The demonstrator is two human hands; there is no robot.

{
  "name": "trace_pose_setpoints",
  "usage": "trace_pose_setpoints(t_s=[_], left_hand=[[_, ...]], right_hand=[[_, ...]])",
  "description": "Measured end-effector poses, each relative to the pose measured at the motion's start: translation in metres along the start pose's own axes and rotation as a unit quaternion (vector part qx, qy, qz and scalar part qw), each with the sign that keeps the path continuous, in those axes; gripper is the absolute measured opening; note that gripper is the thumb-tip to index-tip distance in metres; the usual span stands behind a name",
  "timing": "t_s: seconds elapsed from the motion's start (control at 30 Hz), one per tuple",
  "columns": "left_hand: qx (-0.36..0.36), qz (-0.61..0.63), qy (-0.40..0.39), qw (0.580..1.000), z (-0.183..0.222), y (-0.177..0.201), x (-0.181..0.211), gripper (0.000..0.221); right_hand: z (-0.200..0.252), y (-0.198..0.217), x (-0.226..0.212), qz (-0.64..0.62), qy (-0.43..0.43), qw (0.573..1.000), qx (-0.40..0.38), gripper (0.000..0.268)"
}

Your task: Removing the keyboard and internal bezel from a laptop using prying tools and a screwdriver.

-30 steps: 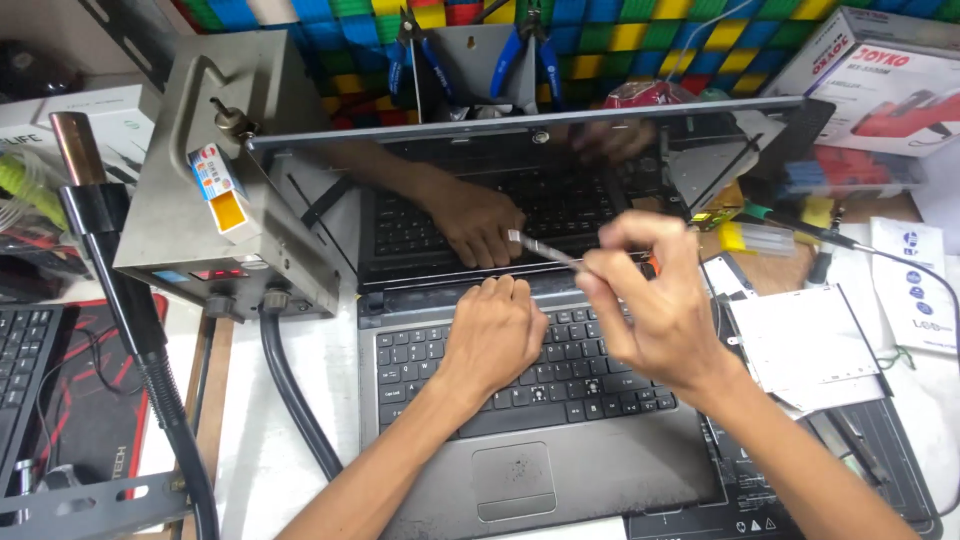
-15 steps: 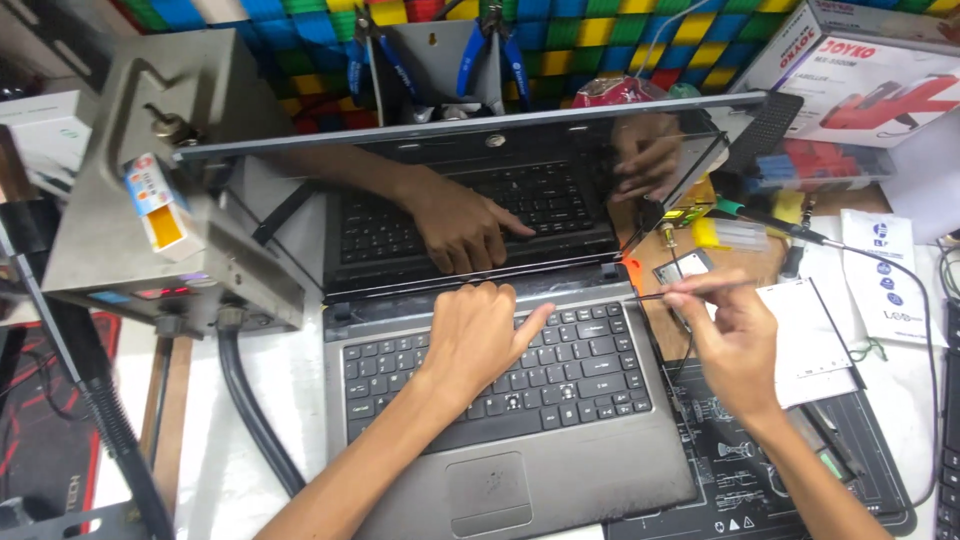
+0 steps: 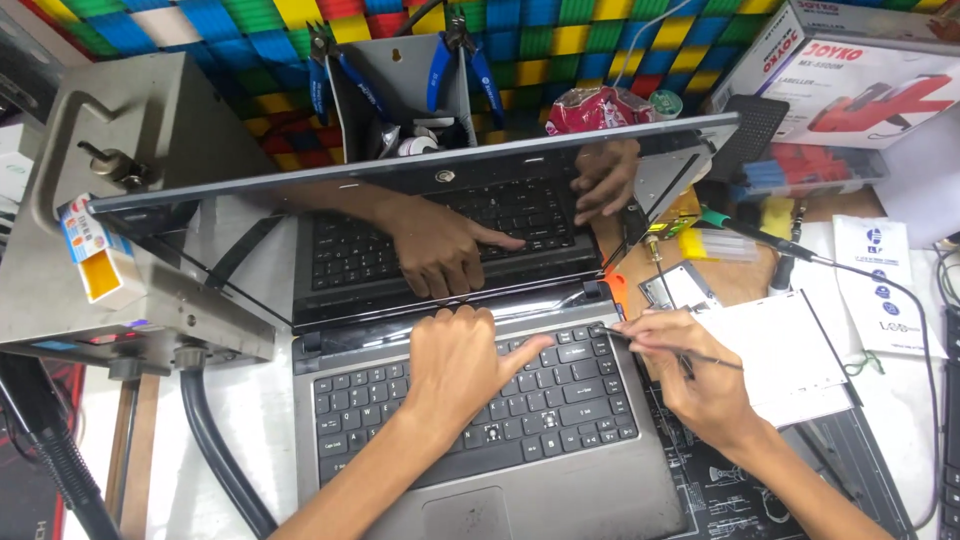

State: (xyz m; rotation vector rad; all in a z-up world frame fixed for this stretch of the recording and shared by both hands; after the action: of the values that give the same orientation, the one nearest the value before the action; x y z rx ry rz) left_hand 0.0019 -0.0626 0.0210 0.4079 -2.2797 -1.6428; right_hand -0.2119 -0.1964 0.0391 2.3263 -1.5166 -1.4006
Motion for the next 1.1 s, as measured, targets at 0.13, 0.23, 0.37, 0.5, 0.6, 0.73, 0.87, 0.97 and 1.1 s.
trace_pose_setpoints(t_s=[0.13, 0.23, 0.37, 0.5, 0.6, 0.73, 0.87, 0.97, 1.1], left_hand=[[0.013, 0.007, -0.006, 1.000, 0.001, 0.002, 0.000, 0.084], [0.034, -0.004, -0.012, 0.999, 0.001, 0.002, 0.001, 0.084], [0.037, -0.005, -0.013, 0.999, 0.001, 0.002, 0.001, 0.084], [0.043, -0.004, -0.010, 0.999, 0.002, 0.001, 0.001, 0.083], [0.036, -0.009, -0.012, 0.999, 0.002, 0.001, 0.001, 0.084], [0.029, 0.002, -0.006, 1.000, 0.000, -0.002, 0.000, 0.084], [0.015, 0.007, 0.001, 1.000, 0.000, -0.002, -0.001, 0.085], [0.018, 0.024, 0.007, 1.000, 0.000, -0.006, -0.002, 0.085], [-0.011, 0.057, 0.000, 0.998, 0.000, 0.010, -0.004, 0.073]], right_hand=[[0.009, -0.001, 0.003, 0.039, 0.063, 0.995, -0.061, 0.025], [0.012, -0.002, -0.003, 0.109, 0.173, 0.972, -0.115, 0.015], [0.008, -0.009, -0.033, 0.222, 0.368, 0.888, -0.166, 0.010], [-0.001, -0.009, -0.050, 0.264, 0.404, 0.855, -0.189, 0.006], [0.000, -0.011, -0.050, 0.283, 0.420, 0.836, -0.212, 0.005], [-0.002, -0.013, -0.051, 0.287, 0.419, 0.832, -0.221, 0.008], [-0.001, -0.012, -0.047, 0.257, 0.399, 0.846, -0.243, 0.007], [0.001, 0.001, -0.019, 0.149, 0.271, 0.928, -0.207, 0.034], [-0.035, 0.002, -0.023, 0.118, 0.141, 0.974, -0.133, 0.010]])
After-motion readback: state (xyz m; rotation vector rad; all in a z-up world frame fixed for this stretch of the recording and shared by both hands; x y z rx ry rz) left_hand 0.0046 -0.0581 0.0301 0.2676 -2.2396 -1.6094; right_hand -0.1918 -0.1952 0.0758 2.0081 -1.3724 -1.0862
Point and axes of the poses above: each hand's wrist, its own z-axis away from the middle knuckle, its own y-axis out of the back of the hand, x = y × z, the point moved 4 cm from there along -z, towards the middle knuckle, and after that the axes turned 2 degrees about y, right-handed, at the moved point
